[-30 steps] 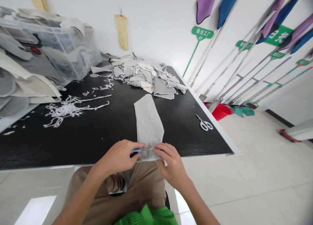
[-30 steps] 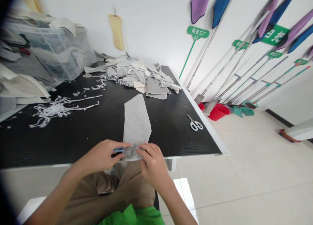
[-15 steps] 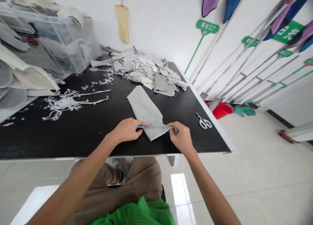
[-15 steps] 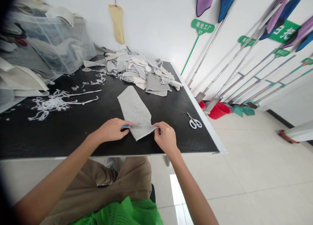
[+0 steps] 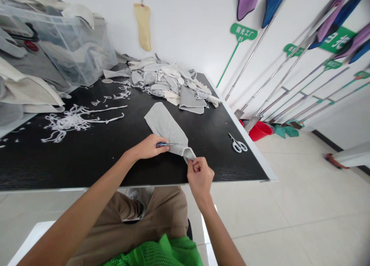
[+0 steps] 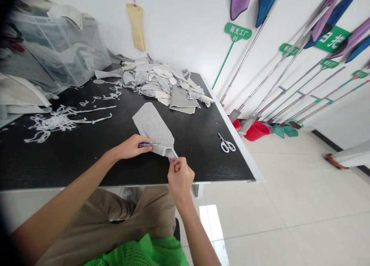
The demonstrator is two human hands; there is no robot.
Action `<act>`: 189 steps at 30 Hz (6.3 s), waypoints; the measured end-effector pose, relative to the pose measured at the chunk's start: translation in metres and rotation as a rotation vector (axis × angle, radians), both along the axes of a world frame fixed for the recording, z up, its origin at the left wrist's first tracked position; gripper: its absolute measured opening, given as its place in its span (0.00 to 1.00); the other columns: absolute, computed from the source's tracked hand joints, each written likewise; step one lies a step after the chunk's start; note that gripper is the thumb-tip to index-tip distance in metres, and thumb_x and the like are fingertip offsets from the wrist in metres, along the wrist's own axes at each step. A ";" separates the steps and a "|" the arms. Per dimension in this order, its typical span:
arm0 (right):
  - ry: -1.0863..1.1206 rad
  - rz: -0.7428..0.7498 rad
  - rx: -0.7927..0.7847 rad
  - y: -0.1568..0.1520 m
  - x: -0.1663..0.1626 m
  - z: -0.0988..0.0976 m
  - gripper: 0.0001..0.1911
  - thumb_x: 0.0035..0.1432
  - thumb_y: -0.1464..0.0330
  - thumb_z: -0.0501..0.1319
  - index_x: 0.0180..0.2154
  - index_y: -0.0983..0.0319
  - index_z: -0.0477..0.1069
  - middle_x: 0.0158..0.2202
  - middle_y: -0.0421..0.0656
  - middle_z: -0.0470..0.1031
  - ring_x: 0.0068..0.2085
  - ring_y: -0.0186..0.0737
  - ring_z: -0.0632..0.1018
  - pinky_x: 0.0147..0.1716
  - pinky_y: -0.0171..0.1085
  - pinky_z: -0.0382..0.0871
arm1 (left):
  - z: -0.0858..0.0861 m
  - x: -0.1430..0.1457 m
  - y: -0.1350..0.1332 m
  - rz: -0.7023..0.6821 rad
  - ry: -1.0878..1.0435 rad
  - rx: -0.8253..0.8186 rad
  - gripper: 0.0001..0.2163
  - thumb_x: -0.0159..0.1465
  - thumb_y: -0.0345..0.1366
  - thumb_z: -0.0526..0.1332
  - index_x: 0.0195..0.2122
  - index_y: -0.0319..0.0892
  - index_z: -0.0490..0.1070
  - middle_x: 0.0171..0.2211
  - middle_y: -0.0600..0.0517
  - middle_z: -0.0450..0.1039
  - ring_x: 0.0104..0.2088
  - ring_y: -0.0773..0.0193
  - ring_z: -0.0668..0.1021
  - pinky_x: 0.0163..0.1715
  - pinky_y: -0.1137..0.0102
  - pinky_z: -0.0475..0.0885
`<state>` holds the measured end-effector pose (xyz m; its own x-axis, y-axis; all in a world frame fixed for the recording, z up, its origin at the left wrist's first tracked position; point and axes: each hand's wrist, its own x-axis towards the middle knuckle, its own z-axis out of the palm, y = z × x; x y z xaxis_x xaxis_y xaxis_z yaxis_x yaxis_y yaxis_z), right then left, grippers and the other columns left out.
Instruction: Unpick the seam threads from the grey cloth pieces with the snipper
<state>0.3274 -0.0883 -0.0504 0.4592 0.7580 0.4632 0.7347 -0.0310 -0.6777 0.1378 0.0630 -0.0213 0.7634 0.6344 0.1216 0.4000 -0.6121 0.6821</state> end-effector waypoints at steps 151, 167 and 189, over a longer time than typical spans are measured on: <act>0.707 0.747 -0.066 0.000 -0.032 0.002 0.16 0.62 0.59 0.62 0.50 0.55 0.77 0.47 0.43 0.80 0.55 0.46 0.77 0.60 0.50 0.68 | 0.002 0.001 -0.131 0.753 -0.352 0.297 0.07 0.64 0.34 0.59 0.32 0.40 0.76 0.22 0.55 0.72 0.20 0.71 0.70 0.27 0.76 0.67; 0.487 0.706 -0.039 -0.015 -0.024 0.010 0.10 0.56 0.65 0.65 0.30 0.59 0.64 0.33 0.42 0.73 0.38 0.40 0.75 0.42 0.40 0.72 | -0.004 0.003 -0.137 0.610 -0.416 0.506 0.03 0.62 0.28 0.63 0.34 0.41 0.75 0.26 0.53 0.79 0.25 0.68 0.78 0.29 0.75 0.71; 0.661 0.858 -0.081 -0.025 -0.004 -0.012 0.13 0.59 0.64 0.66 0.47 0.57 0.77 0.39 0.44 0.79 0.45 0.43 0.79 0.51 0.43 0.72 | -0.008 -0.003 -0.123 0.551 -0.490 0.789 0.04 0.59 0.26 0.67 0.35 0.39 0.77 0.23 0.55 0.76 0.21 0.71 0.77 0.28 0.78 0.73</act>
